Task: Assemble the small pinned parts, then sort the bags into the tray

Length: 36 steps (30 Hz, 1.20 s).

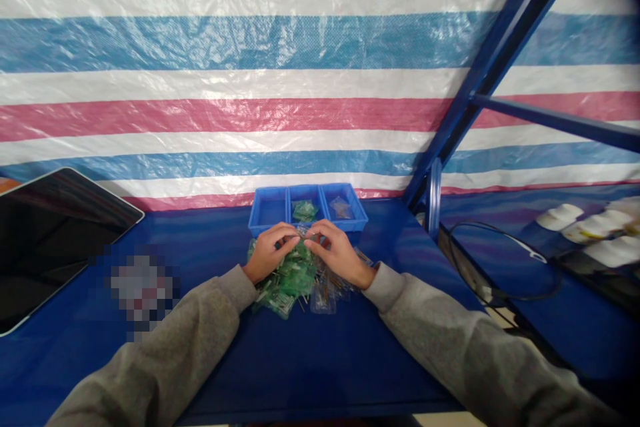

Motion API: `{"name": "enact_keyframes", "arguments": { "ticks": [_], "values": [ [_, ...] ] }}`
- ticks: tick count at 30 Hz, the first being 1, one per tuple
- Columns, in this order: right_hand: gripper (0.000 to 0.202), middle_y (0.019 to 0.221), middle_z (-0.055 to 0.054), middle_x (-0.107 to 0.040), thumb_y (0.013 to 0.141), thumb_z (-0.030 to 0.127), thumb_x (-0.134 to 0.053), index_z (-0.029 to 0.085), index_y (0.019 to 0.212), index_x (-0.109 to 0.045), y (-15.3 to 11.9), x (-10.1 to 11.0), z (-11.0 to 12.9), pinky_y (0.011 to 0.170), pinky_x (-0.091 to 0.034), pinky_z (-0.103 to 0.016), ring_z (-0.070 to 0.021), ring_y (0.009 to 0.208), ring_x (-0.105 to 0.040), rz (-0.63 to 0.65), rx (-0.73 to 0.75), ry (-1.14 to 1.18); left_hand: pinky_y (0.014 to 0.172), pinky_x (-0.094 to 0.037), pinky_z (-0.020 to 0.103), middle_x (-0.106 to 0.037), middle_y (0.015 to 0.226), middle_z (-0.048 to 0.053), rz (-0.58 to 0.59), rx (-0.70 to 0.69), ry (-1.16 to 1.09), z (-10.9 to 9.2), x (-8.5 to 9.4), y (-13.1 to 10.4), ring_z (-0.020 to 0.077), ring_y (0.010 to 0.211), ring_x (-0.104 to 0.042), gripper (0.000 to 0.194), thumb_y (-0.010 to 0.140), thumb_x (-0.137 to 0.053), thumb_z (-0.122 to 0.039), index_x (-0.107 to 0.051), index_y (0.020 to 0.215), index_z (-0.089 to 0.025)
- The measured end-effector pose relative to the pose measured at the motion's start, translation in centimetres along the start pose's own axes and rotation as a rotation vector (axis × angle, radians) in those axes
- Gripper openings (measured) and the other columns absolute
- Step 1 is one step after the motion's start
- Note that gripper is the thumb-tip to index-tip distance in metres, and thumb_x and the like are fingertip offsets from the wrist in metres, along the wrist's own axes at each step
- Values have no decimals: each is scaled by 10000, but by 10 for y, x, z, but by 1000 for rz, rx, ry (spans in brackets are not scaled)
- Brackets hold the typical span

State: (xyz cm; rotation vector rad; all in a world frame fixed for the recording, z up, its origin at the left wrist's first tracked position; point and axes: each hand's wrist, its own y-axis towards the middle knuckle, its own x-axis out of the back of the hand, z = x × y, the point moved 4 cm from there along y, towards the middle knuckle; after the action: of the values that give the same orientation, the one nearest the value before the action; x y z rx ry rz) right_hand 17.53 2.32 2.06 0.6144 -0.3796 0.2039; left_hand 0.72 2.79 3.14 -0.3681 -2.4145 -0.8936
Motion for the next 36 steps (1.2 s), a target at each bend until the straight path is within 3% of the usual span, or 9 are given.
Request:
{"name": "enact_keyframes", "arguments": {
  "ticks": [4,10,20,27,36],
  "values": [
    [125,821,-26,-580,862,310,-554,195,860,-602,-4,-5,-3,633,-422,-252,-146,730,-535,0,-15,-4,707,-475,264,-656,864,81,2,-40,-5,-1,-1,1,155,794,-599,217,865,-533,-296,-668,804,-137],
    [141,772,-15,-567,874,309,-529,193,828,-595,-7,-6,-4,606,-401,-247,-136,677,-512,-15,-22,-39,596,-448,226,-640,759,44,30,49,8,3,-3,0,117,635,-551,218,829,-582,-335,-653,865,-132],
    [121,765,-17,-541,867,278,-529,185,823,-593,-8,-6,-1,598,-379,-245,-134,660,-479,2,1,-76,592,-419,215,-602,625,17,65,54,-1,-1,-3,1,109,588,-528,285,859,-535,-348,-643,720,-125],
    [149,773,-17,-548,871,300,-510,187,801,-576,-8,-4,-1,613,-391,-243,-136,679,-489,-35,-33,-7,613,-437,229,-633,682,38,79,10,13,-2,-3,1,117,613,-541,301,857,-533,-375,-658,744,-125],
    [273,692,-4,-514,885,383,-496,186,708,-562,-8,-5,-2,600,-371,-244,-131,634,-472,-21,-27,-12,595,-435,219,-642,686,33,39,78,8,-3,-2,0,113,596,-543,259,842,-563,-356,-664,856,-117]
  ]
}}
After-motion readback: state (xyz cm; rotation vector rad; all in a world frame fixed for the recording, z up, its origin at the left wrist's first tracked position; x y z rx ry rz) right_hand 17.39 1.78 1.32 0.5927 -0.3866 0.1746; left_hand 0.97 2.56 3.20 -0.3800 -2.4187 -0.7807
